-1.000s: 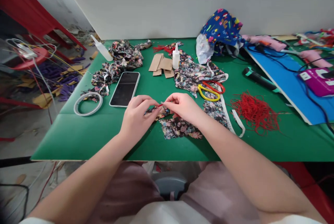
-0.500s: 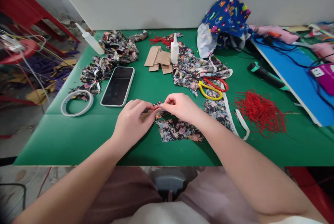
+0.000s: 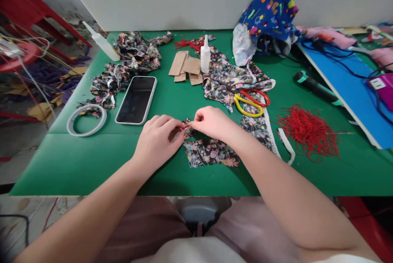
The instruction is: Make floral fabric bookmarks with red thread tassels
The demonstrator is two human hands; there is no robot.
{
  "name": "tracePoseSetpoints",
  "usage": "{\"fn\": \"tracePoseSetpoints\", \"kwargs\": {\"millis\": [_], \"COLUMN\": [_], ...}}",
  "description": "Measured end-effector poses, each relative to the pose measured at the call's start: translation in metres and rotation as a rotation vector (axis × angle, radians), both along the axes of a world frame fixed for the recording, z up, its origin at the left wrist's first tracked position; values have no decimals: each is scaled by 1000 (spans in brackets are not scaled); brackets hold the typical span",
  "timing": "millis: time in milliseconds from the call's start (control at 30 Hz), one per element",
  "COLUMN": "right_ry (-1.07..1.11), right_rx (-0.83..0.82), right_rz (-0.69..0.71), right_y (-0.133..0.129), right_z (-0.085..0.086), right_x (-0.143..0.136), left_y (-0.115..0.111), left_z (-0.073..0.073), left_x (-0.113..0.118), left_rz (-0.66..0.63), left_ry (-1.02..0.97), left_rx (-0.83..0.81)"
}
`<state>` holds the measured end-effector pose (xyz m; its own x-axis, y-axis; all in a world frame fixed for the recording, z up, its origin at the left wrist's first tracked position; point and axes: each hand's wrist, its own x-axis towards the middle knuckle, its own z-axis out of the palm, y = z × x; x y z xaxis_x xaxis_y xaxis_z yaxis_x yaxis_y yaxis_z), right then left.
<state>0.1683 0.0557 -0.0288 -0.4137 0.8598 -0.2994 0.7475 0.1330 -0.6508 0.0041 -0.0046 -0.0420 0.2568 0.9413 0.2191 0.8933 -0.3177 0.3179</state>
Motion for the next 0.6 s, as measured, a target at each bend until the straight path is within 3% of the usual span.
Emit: {"fn": "tracePoseSetpoints", "kwargs": {"millis": [400,600], "right_ry": [158,58], "right_rx": [-90,-76], "right_rz": [50,68], "right_y": [1,1], "right_z": [-4,-1], "right_x": [8,7], "left_y": [-4,-6], "left_z": [5,4], "left_x": [-2,-1], "left_rz": [23,6], "left_ry": [-66,-22], "left_rx": [92,50]}}
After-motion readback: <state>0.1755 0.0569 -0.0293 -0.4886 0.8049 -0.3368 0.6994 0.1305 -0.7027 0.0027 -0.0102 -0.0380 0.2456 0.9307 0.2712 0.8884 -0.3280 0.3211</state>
